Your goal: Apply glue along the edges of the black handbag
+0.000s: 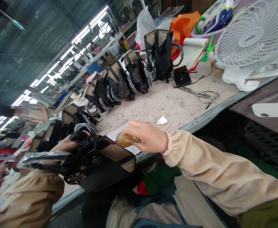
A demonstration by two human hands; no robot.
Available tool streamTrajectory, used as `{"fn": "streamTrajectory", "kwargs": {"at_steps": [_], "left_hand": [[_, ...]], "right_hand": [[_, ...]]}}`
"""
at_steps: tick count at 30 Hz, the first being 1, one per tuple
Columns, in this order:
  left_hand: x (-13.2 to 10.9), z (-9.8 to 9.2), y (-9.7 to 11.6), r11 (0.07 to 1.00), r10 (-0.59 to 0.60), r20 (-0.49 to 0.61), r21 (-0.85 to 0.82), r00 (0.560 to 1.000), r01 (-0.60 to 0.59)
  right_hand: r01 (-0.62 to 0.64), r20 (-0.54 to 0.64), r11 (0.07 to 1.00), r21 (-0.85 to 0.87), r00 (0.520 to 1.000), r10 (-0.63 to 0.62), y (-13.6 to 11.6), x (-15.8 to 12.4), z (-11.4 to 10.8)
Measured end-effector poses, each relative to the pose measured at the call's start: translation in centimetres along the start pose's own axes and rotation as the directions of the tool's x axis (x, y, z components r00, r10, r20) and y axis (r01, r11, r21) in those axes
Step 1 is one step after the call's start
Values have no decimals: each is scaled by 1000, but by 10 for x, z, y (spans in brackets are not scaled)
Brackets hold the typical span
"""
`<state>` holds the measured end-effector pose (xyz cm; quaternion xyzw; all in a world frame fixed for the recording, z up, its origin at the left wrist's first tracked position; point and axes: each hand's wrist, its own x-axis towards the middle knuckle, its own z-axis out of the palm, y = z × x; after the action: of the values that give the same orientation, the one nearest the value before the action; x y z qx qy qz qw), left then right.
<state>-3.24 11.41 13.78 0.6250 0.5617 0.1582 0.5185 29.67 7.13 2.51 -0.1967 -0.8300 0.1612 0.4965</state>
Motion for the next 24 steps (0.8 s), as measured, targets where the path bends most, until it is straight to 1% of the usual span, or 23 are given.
{"fn": "streamTrajectory", "kwargs": {"at_steps": [1,3,8,11,14,16,19,22,24], "left_hand": [[0,1,0,1000,-3,-4,-19,1000,3],[-1,1,-2,999,-12,-7,-45,1000,11],[-3,-4,-10,999,-26,4,-36,1000,26],[-3,-6,-12,1000,-8,10,11,1000,8],[-1,-4,-9,999,-1,-3,46,1000,1],[0,-2,-6,999,1,-2,44,1000,-1],[0,0,-3,999,-6,16,42,1000,6],[-1,3,0,997,-26,-26,65,999,28],[-4,8,3,996,-19,-59,85,998,24]], "right_hand": [[-4,17,1000,6,1000,4,0,-1,1],[-1,5,1000,12,1000,1,0,-1,2],[6,-139,1000,1,990,-6,3,1,2],[5,-176,1000,-13,984,-7,3,2,1],[23,-205,999,-24,978,-27,2,2,1],[38,-212,999,-29,976,-43,1,2,1],[47,-187,999,-23,981,-51,1,1,3],[56,-174,998,-6,983,-56,2,1,6],[58,-184,998,-10,981,-59,4,0,9]]}}
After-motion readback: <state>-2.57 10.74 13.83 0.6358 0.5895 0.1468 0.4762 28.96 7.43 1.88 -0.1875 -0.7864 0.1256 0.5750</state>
